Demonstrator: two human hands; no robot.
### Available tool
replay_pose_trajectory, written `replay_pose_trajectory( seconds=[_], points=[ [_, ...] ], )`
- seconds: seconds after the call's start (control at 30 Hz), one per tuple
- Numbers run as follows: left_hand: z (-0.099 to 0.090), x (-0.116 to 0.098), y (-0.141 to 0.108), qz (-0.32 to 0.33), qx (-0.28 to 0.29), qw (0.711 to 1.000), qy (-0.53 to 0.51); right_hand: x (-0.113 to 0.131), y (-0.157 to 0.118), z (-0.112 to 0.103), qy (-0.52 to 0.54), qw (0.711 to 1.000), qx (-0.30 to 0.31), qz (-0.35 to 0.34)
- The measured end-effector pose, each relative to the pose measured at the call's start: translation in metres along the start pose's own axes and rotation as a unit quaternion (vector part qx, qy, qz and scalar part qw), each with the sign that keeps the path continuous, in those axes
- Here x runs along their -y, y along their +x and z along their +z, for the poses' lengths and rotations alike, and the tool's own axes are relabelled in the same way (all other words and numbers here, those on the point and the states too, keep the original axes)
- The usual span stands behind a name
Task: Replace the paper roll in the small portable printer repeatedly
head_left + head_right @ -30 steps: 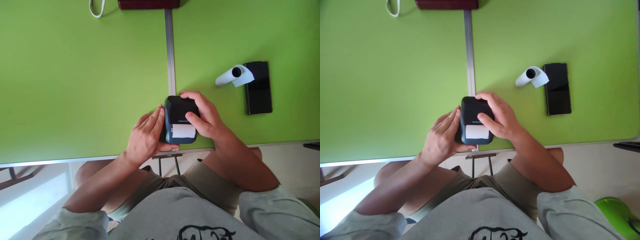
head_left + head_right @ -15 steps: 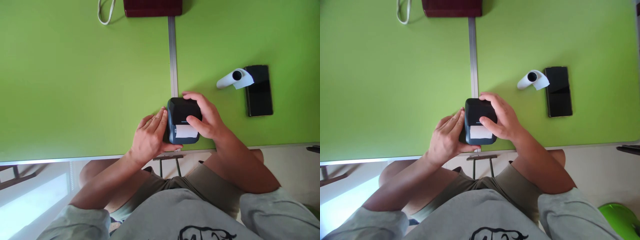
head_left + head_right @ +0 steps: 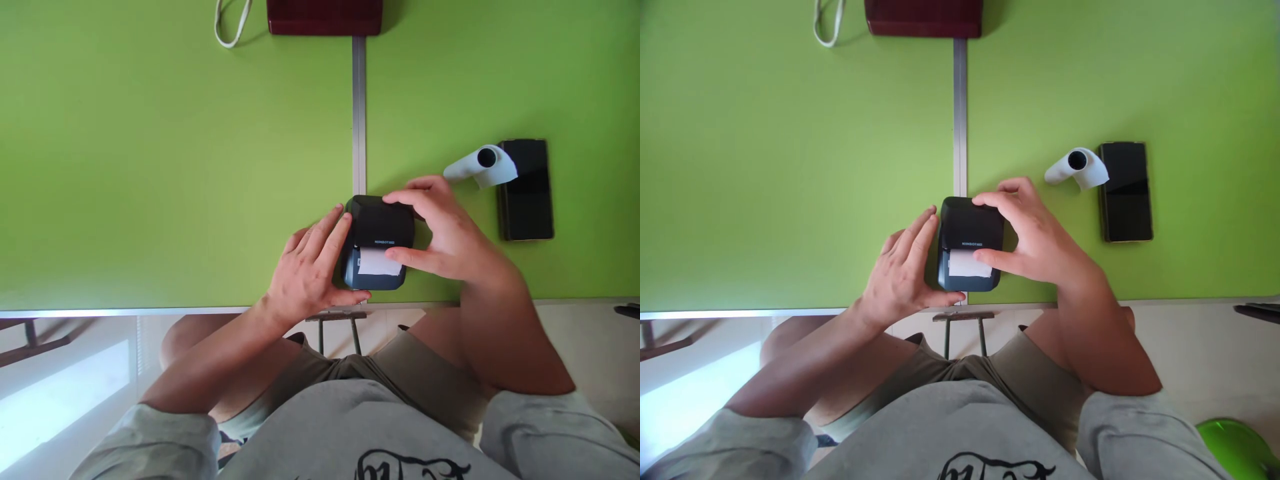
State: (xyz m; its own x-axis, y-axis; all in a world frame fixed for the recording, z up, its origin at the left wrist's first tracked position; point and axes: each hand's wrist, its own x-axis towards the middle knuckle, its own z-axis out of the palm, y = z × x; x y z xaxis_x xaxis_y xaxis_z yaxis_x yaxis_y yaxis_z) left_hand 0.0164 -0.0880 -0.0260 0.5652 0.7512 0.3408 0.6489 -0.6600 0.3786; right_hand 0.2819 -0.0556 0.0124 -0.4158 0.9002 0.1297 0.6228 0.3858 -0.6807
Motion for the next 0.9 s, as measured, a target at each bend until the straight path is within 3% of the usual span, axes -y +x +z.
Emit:
replay_pose_trajectory(
  seconds=[0.17,0.37,0.57,0.7,0.9],
  points=[
    [-0.001,0.002,0.0,0.027,-0.017,0.999,-0.009,0.003,-0.002,-0.006,-0.068,0.996,-0.045,-0.023],
    [0.004,0.005,-0.001,0.044,-0.053,0.996,-0.063,0.016,-0.004,-0.013,-0.132,0.991,-0.015,-0.017],
    [0.0,0.004,0.001,0.044,-0.025,0.998,-0.033,0.02,0.001,-0.015,-0.143,0.989,-0.027,-0.028],
    [-0.002,0.003,0.002,0.041,-0.024,0.999,-0.022,0.021,0.003,-0.014,-0.114,0.991,-0.064,-0.039],
    [0.001,0.003,0.001,0.037,-0.035,0.998,-0.044,0.027,0.004,0.0,0.028,0.983,-0.177,0.032]
  ],
)
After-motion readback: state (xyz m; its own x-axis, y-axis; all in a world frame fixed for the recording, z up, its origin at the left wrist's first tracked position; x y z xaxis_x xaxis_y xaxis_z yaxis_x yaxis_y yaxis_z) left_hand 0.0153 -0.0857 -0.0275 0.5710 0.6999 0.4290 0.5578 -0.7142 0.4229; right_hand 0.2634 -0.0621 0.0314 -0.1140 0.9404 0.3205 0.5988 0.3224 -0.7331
